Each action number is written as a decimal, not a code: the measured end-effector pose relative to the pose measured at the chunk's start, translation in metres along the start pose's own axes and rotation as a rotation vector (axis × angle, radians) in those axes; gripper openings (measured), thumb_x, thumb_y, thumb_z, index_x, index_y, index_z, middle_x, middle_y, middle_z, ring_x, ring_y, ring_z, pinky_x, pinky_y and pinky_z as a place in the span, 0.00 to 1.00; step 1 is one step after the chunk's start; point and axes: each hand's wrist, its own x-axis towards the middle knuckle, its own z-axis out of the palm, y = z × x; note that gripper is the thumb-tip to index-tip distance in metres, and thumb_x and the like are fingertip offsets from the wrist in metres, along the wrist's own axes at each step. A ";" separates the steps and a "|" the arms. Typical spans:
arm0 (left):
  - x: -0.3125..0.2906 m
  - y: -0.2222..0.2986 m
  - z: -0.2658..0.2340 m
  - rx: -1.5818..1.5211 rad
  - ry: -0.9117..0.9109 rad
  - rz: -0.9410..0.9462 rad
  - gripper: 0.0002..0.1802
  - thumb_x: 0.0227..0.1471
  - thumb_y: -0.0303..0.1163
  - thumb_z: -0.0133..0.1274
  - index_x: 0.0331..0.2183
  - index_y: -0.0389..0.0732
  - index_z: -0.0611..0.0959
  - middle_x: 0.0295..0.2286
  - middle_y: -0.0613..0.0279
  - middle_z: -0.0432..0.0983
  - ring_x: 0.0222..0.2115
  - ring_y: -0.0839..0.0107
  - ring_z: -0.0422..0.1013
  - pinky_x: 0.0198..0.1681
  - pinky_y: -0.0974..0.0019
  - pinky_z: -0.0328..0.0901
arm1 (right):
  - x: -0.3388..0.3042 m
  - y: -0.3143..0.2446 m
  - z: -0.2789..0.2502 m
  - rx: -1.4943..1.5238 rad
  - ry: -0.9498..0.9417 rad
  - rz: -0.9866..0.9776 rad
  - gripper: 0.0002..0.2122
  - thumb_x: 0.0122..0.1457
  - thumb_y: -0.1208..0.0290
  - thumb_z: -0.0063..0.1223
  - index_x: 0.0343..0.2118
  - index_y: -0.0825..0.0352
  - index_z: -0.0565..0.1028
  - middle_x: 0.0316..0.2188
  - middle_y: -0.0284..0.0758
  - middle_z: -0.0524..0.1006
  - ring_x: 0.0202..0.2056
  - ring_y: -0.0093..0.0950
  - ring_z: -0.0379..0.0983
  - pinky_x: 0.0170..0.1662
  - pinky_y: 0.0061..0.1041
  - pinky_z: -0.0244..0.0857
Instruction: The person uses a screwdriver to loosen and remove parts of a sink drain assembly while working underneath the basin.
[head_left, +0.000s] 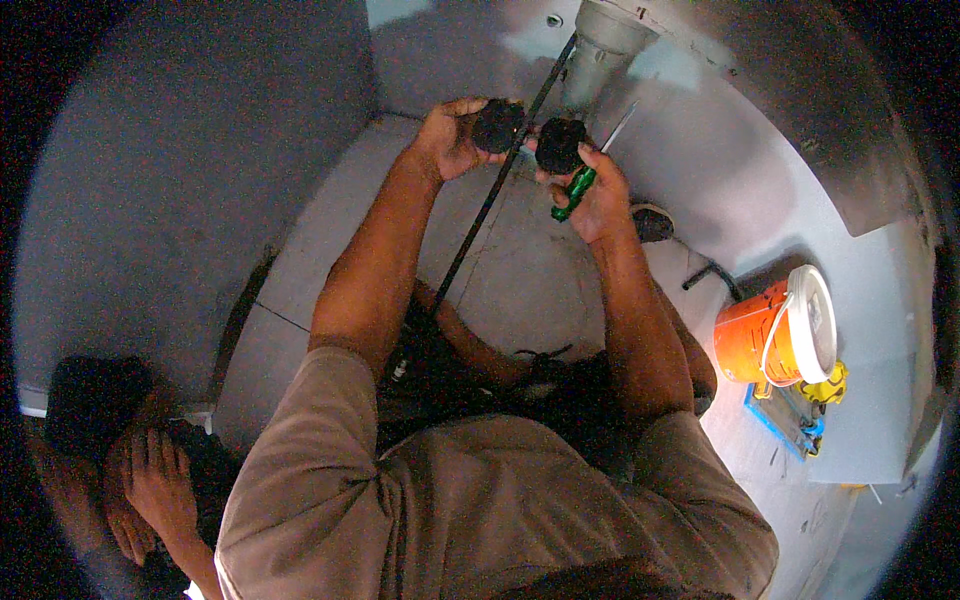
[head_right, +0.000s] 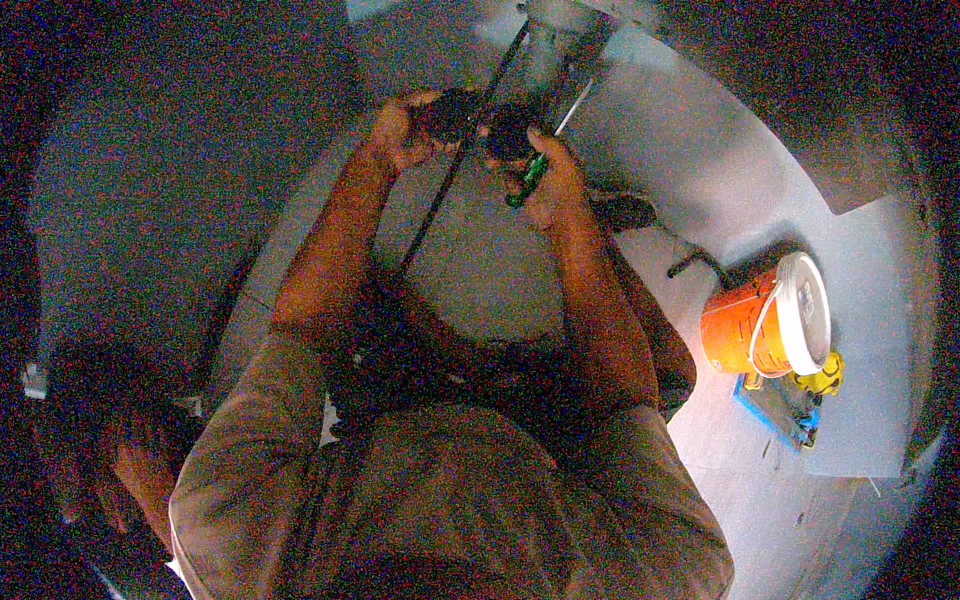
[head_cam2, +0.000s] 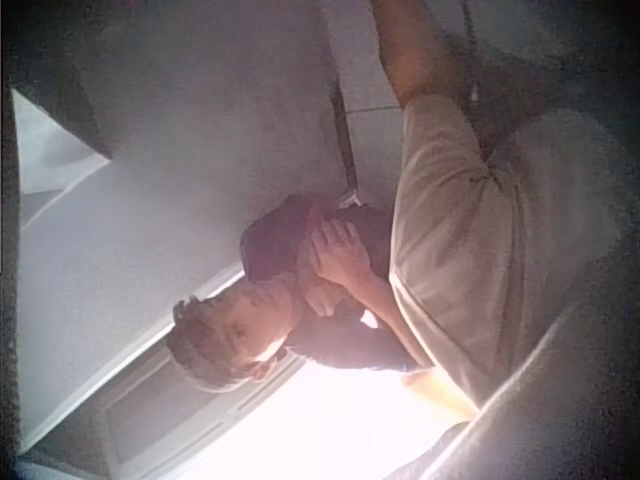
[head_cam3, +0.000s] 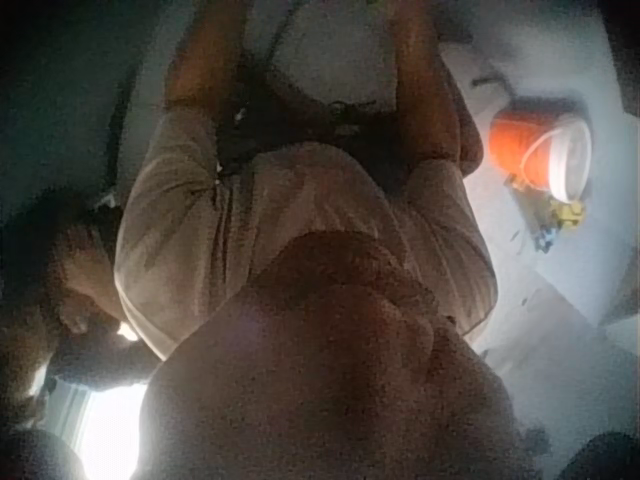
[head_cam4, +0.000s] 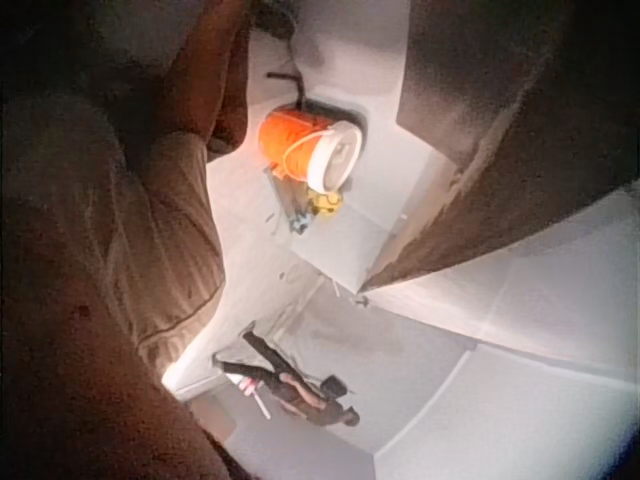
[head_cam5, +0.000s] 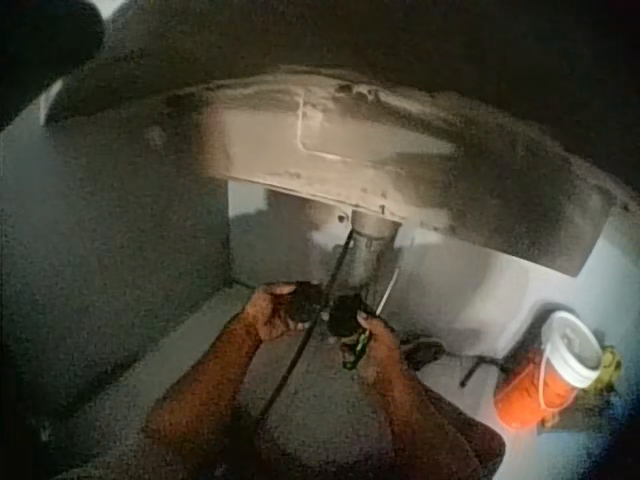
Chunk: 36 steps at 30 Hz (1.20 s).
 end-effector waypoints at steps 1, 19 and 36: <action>-0.001 -0.007 -0.020 -0.075 -0.171 -0.013 0.20 0.61 0.37 0.42 0.48 0.35 0.77 0.41 0.52 0.78 0.38 0.58 0.75 0.39 0.58 0.70 | -0.002 0.004 0.003 0.030 -0.036 0.005 0.24 0.60 0.57 0.46 0.55 0.67 0.67 0.47 0.43 0.78 0.33 0.27 0.75 0.23 0.19 0.63; -0.112 -0.066 0.019 -0.204 0.322 0.372 0.24 0.58 0.43 0.46 0.48 0.35 0.72 0.43 0.43 0.74 0.41 0.47 0.73 0.42 0.52 0.69 | -0.052 0.029 -0.056 -0.128 -0.165 0.273 0.28 0.58 0.53 0.48 0.57 0.67 0.67 0.42 0.42 0.79 0.25 0.22 0.71 0.19 0.16 0.58; -0.133 -0.066 0.136 -0.267 0.058 0.432 0.22 0.54 0.33 0.53 0.50 0.37 0.71 0.35 0.55 0.70 0.28 0.70 0.67 0.22 0.74 0.61 | -0.011 0.080 -0.086 -0.249 -0.212 0.539 0.16 0.58 0.59 0.54 0.43 0.65 0.75 0.28 0.34 0.78 0.22 0.23 0.72 0.20 0.20 0.60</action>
